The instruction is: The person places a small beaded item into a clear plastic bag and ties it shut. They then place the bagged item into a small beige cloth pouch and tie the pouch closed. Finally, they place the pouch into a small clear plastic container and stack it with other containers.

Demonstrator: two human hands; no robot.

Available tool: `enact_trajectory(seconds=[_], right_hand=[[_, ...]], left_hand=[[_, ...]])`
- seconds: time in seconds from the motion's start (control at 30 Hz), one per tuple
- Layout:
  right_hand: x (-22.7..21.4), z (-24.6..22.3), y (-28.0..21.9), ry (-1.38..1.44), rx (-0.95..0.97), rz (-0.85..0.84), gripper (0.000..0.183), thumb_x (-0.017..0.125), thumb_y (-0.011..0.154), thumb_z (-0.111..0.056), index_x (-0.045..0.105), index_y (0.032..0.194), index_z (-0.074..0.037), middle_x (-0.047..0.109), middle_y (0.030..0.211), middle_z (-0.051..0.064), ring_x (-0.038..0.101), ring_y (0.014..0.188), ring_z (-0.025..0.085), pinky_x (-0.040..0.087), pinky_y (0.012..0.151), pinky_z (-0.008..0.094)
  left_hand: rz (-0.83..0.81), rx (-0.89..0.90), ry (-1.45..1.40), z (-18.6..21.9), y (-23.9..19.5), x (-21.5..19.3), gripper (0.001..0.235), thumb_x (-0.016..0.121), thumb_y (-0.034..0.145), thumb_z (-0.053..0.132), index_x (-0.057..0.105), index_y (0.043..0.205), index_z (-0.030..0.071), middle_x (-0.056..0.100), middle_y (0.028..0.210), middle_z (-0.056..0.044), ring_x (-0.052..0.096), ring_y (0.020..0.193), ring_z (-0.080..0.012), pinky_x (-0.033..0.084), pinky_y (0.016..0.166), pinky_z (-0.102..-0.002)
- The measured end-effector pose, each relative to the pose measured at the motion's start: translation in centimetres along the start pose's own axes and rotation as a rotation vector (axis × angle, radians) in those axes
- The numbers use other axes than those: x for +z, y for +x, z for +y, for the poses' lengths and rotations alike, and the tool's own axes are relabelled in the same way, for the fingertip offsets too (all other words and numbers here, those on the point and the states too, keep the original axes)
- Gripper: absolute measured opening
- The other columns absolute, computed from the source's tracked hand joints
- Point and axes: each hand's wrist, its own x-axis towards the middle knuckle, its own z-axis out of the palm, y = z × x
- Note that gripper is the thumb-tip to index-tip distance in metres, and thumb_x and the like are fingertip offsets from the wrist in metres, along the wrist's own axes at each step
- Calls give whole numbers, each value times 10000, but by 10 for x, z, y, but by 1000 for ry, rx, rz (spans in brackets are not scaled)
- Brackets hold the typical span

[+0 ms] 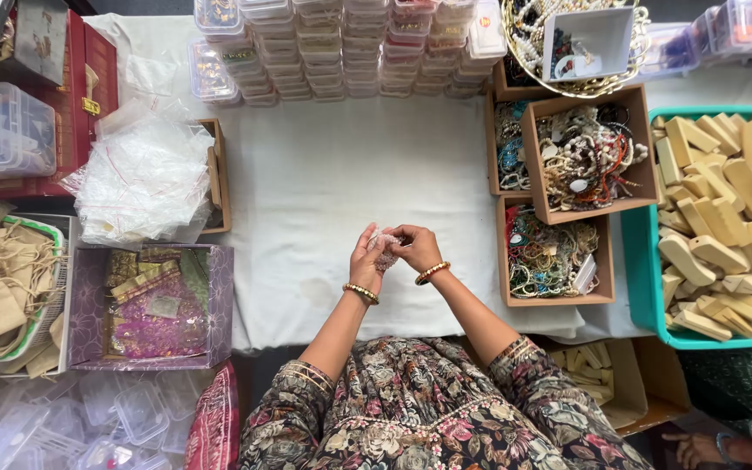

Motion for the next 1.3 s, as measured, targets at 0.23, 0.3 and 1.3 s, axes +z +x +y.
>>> enact_trajectory(seconds=[0.23, 0.3, 1.3], right_hand=[[-22, -12, 1, 145, -93, -32, 273, 819, 830, -73, 743, 1087, -25, 757, 1032, 43, 681, 947, 122, 576, 865, 303], [-28, 25, 17, 498, 21, 7, 318, 754, 1002, -190, 721, 1244, 14, 694, 1109, 102, 624, 1017, 187, 531, 966, 371], [48, -136, -19, 1272, 395, -297, 660, 276, 1034, -567, 439, 1471, -101, 480, 1506, 146, 432, 1394, 321, 341, 1158, 497]], left_hand=[[54, 68, 85, 7, 13, 18, 285, 674, 986, 189, 674, 1237, 54, 711, 1087, -70, 688, 928, -126, 594, 807, -298], [60, 116, 237, 9, 17, 20, 262, 690, 983, 169, 692, 1203, 27, 728, 1041, -98, 682, 871, -138, 578, 766, -291], [-77, 715, 1866, 91, -25, 51, 655, 407, 1009, 566, 440, 1528, 167, 356, 1630, -40, 207, 1564, -263, 24, 1258, -584]])
